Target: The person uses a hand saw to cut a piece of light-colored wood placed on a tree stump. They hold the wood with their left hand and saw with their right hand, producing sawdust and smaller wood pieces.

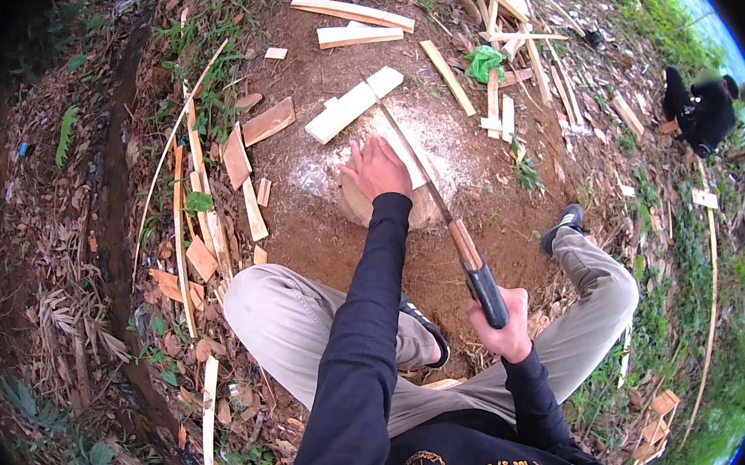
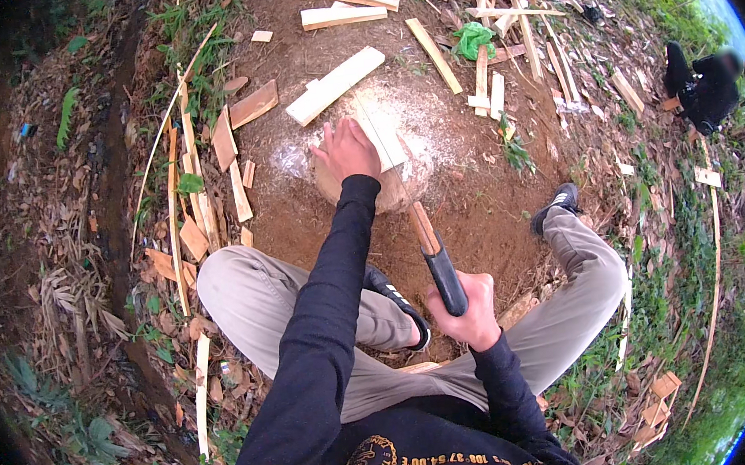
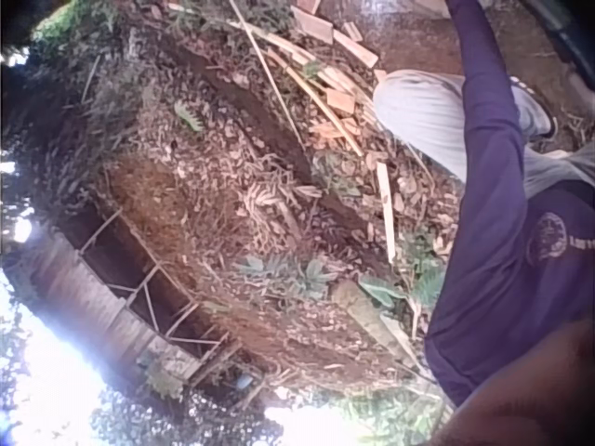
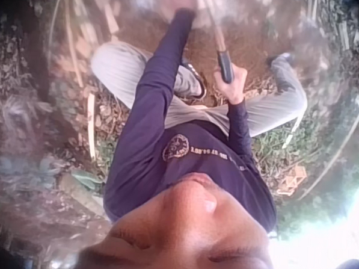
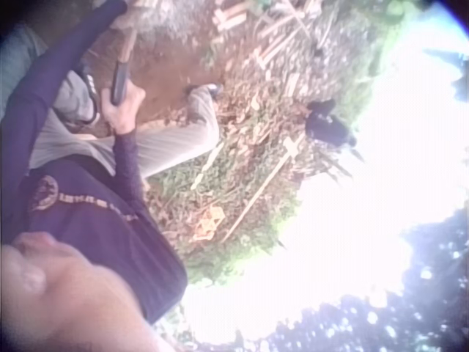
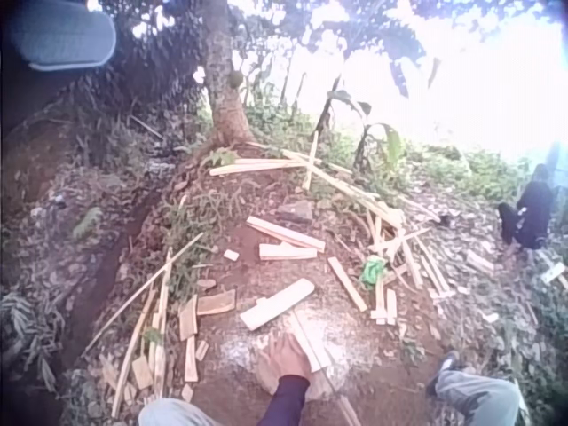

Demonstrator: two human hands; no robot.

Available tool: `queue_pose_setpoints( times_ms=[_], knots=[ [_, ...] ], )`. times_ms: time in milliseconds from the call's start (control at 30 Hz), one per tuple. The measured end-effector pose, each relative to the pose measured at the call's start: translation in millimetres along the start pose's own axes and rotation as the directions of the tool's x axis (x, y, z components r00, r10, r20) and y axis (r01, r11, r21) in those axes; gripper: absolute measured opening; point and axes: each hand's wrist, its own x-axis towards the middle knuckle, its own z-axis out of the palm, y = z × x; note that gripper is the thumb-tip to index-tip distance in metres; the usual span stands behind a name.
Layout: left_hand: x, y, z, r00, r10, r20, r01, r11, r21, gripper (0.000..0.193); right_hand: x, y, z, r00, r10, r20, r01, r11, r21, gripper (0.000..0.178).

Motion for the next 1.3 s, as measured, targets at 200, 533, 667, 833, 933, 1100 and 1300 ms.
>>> queue_pose_setpoints(
  times_ms=[200,533,667,833,933,1100,1300],
  knots=[
    [-0.3,-4.6,4.2,0.999,0.028,-0.033,-0.028,1.000,0.011,0.042,2.0,-5.6,1.5,0.999,-0.041,-0.012,0.042,0.999,0.035,0.013],
    [0.4,-1.6,2.1,1.000,-0.003,0.022,0.003,0.999,0.036,0.043,-6.6,-19.3,-1.8,0.997,0.077,-0.017,-0.077,0.997,0.006,0.011],
    [-3.1,11.2,5.8,0.996,-0.070,0.047,0.071,0.997,-0.008,0.043,3.4,-30.6,-3.2,0.991,0.134,0.007,-0.134,0.991,-0.014,0.015],
    [-2.3,-1.1,12.3,0.995,-0.049,-0.084,0.049,0.999,0.004,0.045,-16.9,-30.6,-6.5,0.993,0.104,0.056,-0.104,0.995,0.003,0.014],
    [-2.6,9.3,10.8,0.997,-0.032,-0.067,0.032,0.999,-0.007,0.044,-10.3,-4.6,1.8,0.995,0.096,0.029,-0.097,0.994,0.053,0.019],
    [-3.4,-4.9,8.5,0.997,0.007,-0.083,-0.006,1.000,0.013,0.042,-6.9,5.1,9.1,0.997,0.072,0.010,-0.073,0.996,0.047,0.017],
    [-1.4,6.6,6.9,0.997,0.026,-0.066,-0.025,1.000,0.018,0.043,2.2,14.1,5.0,0.992,0.114,0.050,-0.117,0.991,0.059,0.012]
  ],
)
